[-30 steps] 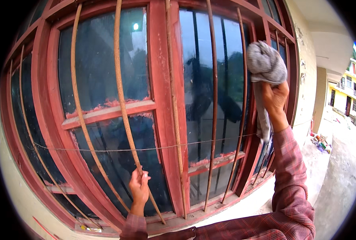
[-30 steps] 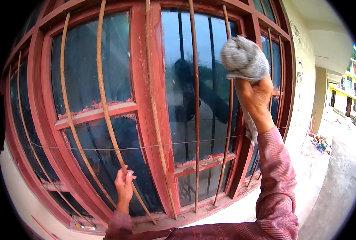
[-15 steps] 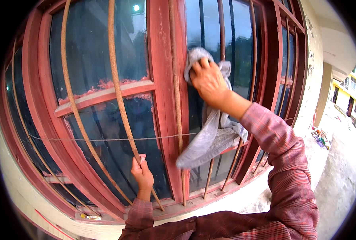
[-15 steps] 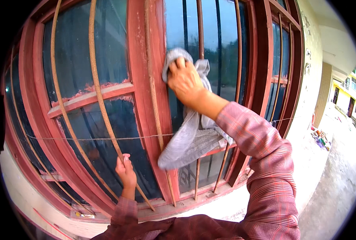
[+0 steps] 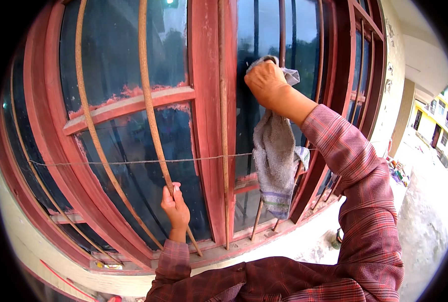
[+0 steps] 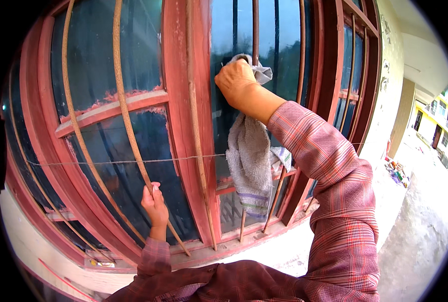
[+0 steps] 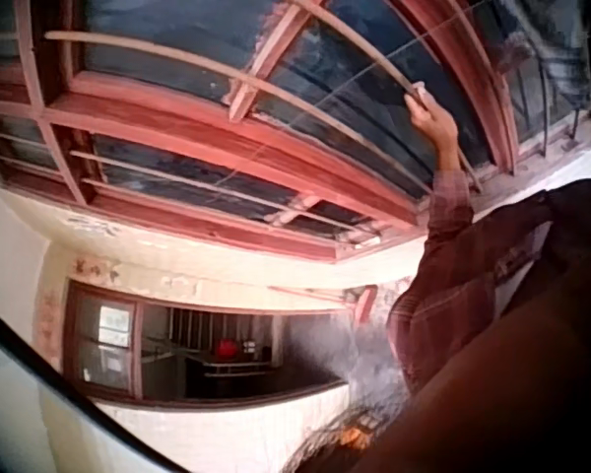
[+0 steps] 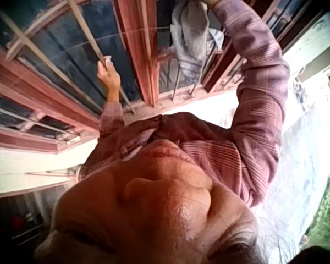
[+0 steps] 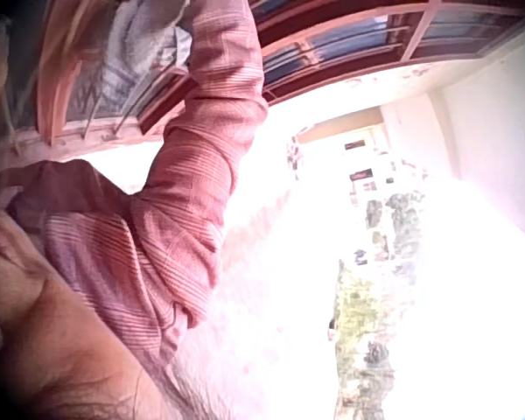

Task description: The person cleans a window with red metal bars using a grey cloth. They wipe the glass panes and the metal frame, occasionally stepping on a small stool to reach higher sections. The person moves the stool to different positions to access various parts of the window.

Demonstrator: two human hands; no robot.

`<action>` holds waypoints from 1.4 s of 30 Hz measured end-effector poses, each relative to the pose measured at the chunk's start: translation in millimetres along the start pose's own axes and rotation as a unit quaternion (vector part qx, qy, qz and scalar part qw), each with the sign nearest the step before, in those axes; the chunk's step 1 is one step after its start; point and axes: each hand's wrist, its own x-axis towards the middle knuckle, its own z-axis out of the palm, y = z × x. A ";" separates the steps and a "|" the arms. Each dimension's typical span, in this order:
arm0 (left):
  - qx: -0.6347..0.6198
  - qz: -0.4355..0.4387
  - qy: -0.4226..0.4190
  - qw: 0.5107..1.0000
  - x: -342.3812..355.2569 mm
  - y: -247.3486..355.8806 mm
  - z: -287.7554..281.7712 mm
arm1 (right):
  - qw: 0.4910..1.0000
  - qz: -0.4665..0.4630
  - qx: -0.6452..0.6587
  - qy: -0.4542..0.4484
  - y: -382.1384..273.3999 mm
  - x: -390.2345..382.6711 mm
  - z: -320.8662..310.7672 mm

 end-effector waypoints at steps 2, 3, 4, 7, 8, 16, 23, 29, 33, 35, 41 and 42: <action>0.008 0.001 0.004 1.000 -1.6 -1.0 -0.6 | 0.998 -0.048 0.017 -0.035 -10.3 -8.4 -1.1; 0.018 0.004 0.007 1.000 -2.3 -1.4 -1.5 | 0.993 -0.081 0.040 -0.077 -16.4 -10.9 2.0; 0.025 0.011 0.010 1.000 -0.7 -1.8 -0.8 | 0.985 -0.112 0.061 -0.115 -20.4 -11.9 5.2; 0.032 0.017 0.012 0.999 -2.9 -4.0 -2.3 | 0.937 -0.223 0.138 -0.231 -36.8 -22.3 18.1; 0.032 0.021 0.012 0.999 -2.3 -3.3 -0.6 | 0.924 -0.220 0.217 -0.227 -41.3 -24.5 28.8; 0.064 0.073 0.032 0.995 -3.2 8.4 9.4 | 0.930 0.093 0.293 0.201 20.4 -18.3 21.2; 0.039 0.074 0.008 0.996 0.1 6.6 0.2 | 0.842 0.210 0.261 0.422 111.3 -30.2 -45.1; -0.020 -0.003 -0.020 1.000 10.6 26.2 2.5 | 0.765 0.209 0.112 0.598 150.4 -26.0 -99.3; 0.010 0.061 0.026 0.998 12.4 7.9 1.7 | 0.755 0.062 0.051 0.651 115.1 20.0 -120.5; 0.037 0.077 0.044 0.995 11.6 10.1 -2.6 | 0.803 0.054 0.066 0.590 90.4 55.5 -133.9; 0.023 0.083 0.037 0.996 9.5 12.2 10.3 | 0.866 0.038 0.046 0.496 62.7 164.4 -142.8; 0.030 0.081 0.024 0.996 9.8 14.3 13.0 | 0.883 0.037 0.051 0.466 55.3 173.1 -126.3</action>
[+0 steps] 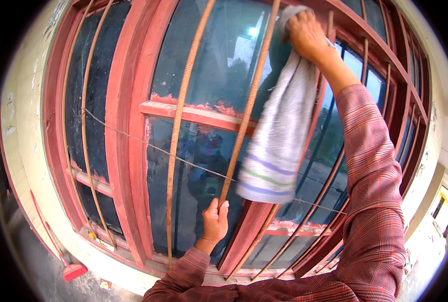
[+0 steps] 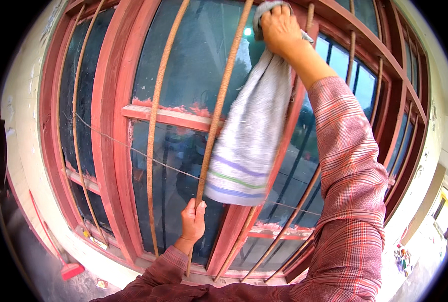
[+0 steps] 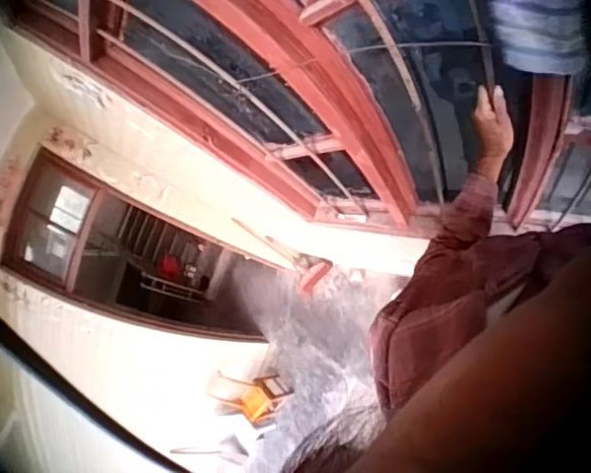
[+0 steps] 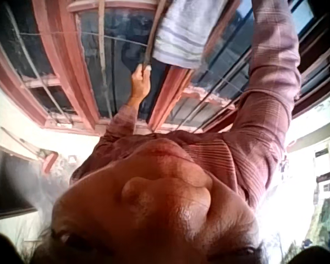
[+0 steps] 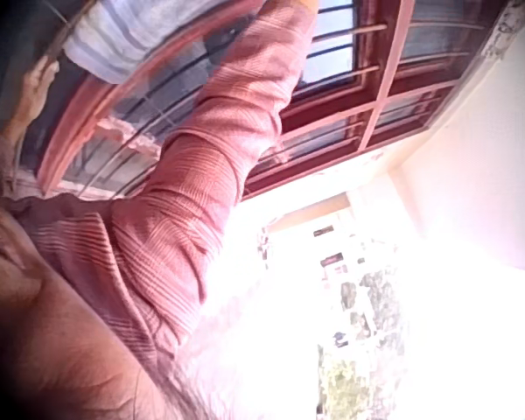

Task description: The person cleans a window with red metal bars using a grey cloth. They wipe the glass panes and the metal frame, occasionally stepping on a small stool to reach higher sections. The person moves the stool to different positions to access various parts of the window.

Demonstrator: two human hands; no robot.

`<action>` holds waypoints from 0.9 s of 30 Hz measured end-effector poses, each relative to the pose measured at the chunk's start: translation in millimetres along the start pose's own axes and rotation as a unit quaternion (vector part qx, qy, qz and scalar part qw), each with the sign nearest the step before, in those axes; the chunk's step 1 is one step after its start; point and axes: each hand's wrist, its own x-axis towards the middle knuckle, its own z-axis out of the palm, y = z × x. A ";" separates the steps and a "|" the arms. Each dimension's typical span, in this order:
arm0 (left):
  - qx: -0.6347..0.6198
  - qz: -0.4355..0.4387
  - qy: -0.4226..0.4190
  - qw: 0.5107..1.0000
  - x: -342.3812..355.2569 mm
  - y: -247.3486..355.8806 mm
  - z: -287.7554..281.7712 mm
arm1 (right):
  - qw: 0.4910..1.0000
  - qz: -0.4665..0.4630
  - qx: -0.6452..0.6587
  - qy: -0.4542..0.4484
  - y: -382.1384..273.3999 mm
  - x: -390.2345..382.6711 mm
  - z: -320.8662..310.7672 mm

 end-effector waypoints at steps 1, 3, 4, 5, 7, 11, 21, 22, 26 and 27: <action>0.009 -0.004 -0.013 1.000 0.8 0.5 1.7 | 0.999 0.002 0.007 -0.036 -6.8 -10.2 13.4; 0.004 -0.002 0.002 1.000 0.2 -3.5 -3.8 | 0.995 -0.026 -0.005 -0.100 -50.5 -27.0 -1.0; 0.014 0.002 0.018 1.000 0.5 -5.2 -12.3 | 0.991 -0.073 0.005 -0.111 -77.5 -36.4 -12.7; 0.026 0.007 0.033 0.999 1.2 -5.8 -16.8 | 0.984 -0.120 0.021 -0.127 -93.6 -50.2 -19.7; 0.029 0.018 0.036 0.999 1.5 -3.0 -12.4 | 0.982 -0.178 0.031 -0.062 -87.1 -72.5 -9.7; 0.044 0.025 0.027 0.998 3.1 0.1 -9.2 | 0.988 -0.012 0.044 -0.145 -51.8 -19.0 -13.2; 0.027 0.041 0.049 0.998 6.0 4.7 -13.9 | 0.986 -0.129 0.106 0.005 -91.4 -50.9 -4.3; 0.037 0.035 0.039 0.998 5.1 3.8 -16.0 | 0.992 -0.078 0.086 -0.053 -84.0 -42.6 -6.5; -0.011 -0.011 -0.007 1.000 1.1 -0.9 -5.9 | 1.000 -0.009 0.024 -0.007 -39.3 -10.3 10.4; -0.016 -0.013 -0.006 1.000 0.7 -5.3 -2.7 | 1.000 -0.007 -0.001 -0.009 -42.9 -10.4 11.8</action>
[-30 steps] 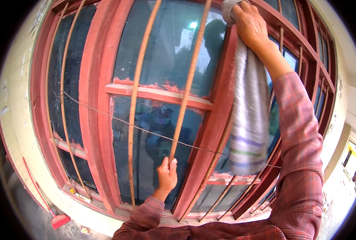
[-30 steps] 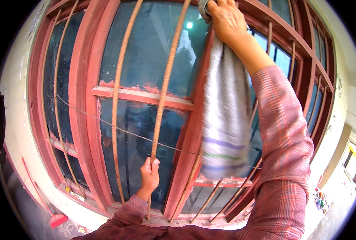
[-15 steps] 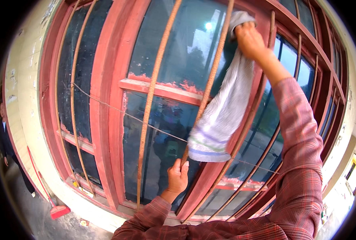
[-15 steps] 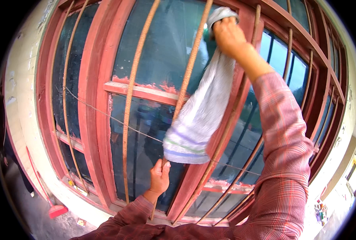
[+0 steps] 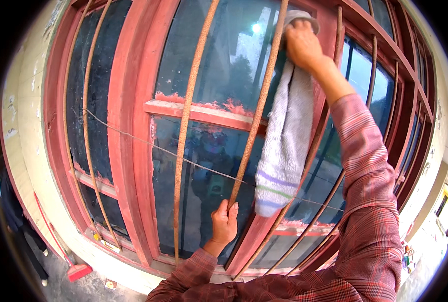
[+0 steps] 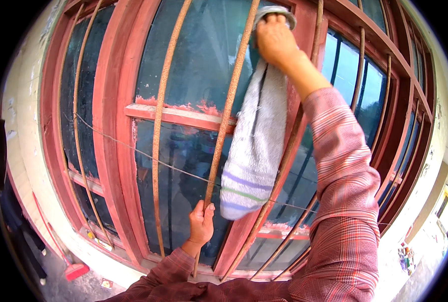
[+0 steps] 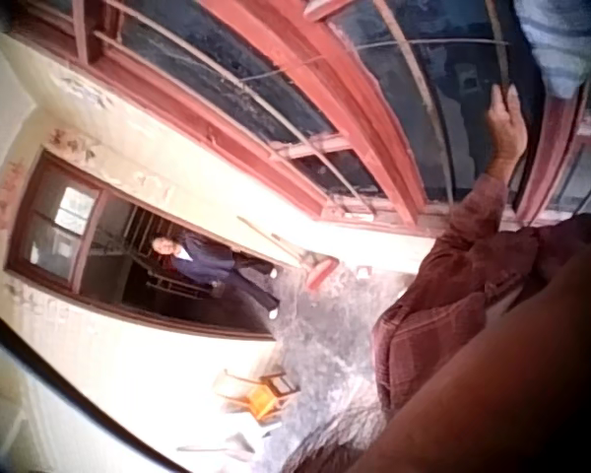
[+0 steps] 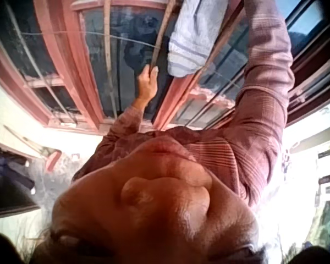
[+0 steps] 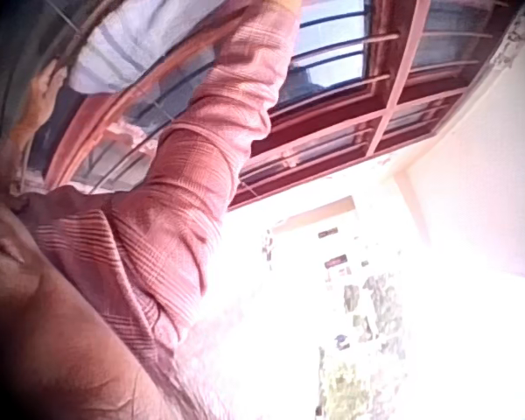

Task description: The person cleans a window with red metal bars using a grey cloth. They wipe the glass panes and the metal frame, occasionally stepping on a small stool to reach higher sections. The person moves the stool to different positions to access various parts of the window.

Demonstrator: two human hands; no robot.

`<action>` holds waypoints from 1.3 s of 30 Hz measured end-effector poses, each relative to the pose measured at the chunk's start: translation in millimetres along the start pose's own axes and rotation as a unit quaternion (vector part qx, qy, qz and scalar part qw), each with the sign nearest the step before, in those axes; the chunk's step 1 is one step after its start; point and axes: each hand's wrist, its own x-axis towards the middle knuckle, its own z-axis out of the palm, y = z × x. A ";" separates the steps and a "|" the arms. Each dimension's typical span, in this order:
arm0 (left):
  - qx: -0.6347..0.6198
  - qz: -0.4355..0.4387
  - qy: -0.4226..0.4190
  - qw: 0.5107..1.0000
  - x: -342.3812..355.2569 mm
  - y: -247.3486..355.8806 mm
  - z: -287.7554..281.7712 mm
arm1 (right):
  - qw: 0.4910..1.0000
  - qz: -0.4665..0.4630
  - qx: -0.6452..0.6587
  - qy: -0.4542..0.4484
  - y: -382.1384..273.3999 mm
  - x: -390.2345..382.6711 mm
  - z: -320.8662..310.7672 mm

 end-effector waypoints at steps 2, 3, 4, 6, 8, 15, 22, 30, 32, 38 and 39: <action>0.002 -0.004 0.007 1.000 -1.5 -4.7 -2.5 | 0.997 -0.037 0.055 -0.029 -26.7 -21.0 -14.4; 0.012 -0.004 0.023 1.000 -1.1 -3.3 -4.8 | 0.993 -0.048 0.104 0.007 -37.8 -35.2 -9.7; 0.017 -0.002 0.033 0.999 -0.4 -0.5 -5.7 | 0.989 -0.048 0.133 -0.045 -43.4 -48.0 -18.9; 0.016 0.008 0.035 0.999 0.1 -2.4 -5.4 | 0.974 -0.004 0.208 -0.087 -30.8 -61.5 -34.4; 0.025 0.007 0.025 0.999 -0.5 -7.9 -2.1 | 0.965 0.019 0.256 0.042 -5.3 -66.1 -44.3; -0.011 0.006 0.026 1.000 1.9 -2.9 -3.1 | 0.983 0.164 0.003 0.087 116.7 -93.5 -116.8; -0.024 -0.059 0.003 0.998 -1.7 -3.0 -3.6 | 0.975 0.207 0.017 -0.081 190.9 -191.5 -69.5; -0.005 -0.073 0.008 0.997 -3.2 -5.3 -6.7 | 0.996 0.008 0.037 -0.082 200.5 -172.2 7.7; -0.002 -0.085 0.007 0.996 -3.2 -1.1 -6.3 | 0.987 0.043 -0.022 -0.150 200.8 -159.2 5.2; 0.032 -0.082 0.024 0.996 -2.4 5.5 -3.5 | 0.991 -0.037 -0.042 -0.121 220.3 -132.7 15.0; 0.036 -0.082 0.027 0.996 -3.1 5.0 -5.5 | 0.993 -0.010 -0.030 -0.115 229.7 -128.6 24.6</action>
